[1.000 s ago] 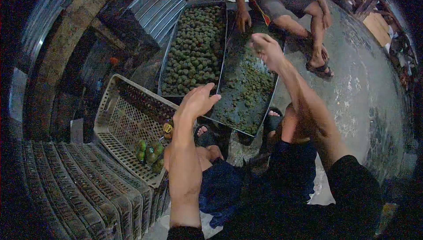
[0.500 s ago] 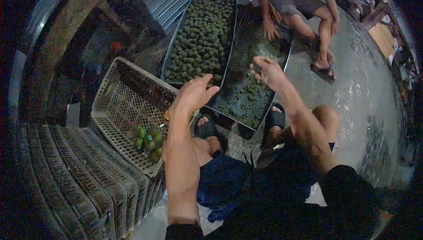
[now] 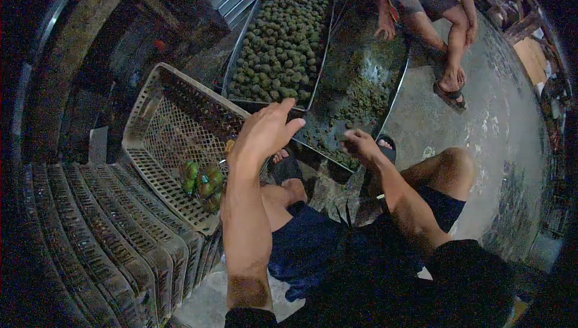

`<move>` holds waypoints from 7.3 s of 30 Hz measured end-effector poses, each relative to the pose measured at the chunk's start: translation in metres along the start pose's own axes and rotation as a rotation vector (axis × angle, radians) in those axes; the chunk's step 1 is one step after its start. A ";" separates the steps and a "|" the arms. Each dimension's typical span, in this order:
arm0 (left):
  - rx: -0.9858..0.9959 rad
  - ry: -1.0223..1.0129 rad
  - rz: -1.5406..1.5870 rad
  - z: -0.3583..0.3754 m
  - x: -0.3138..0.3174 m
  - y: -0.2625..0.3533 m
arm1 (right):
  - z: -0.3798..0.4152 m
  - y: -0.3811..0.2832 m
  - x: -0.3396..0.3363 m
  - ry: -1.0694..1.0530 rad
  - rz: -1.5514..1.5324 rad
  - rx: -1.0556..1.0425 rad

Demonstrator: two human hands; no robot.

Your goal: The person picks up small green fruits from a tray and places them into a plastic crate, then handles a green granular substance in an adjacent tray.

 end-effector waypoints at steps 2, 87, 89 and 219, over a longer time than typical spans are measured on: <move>0.003 -0.014 0.063 0.001 -0.001 0.001 | 0.000 0.040 -0.023 -0.016 -0.260 0.119; 0.040 -0.044 0.082 -0.025 0.007 0.020 | -0.065 -0.208 -0.043 -0.065 1.765 -0.534; 0.087 -0.019 0.017 -0.024 0.009 0.024 | -0.068 -0.214 -0.049 0.083 1.606 -0.855; 0.043 -0.177 -0.028 -0.014 0.002 0.010 | -0.116 0.132 -0.036 -0.202 1.567 -0.291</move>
Point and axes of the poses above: each hand's wrist, its own z-axis away from the middle knuckle, its own x-axis out of the palm, y = z × x, the point moved 7 cm from there along -z, towards the middle knuckle, and after that the axes turned 3 degrees about -x, right-handed, at the moved point
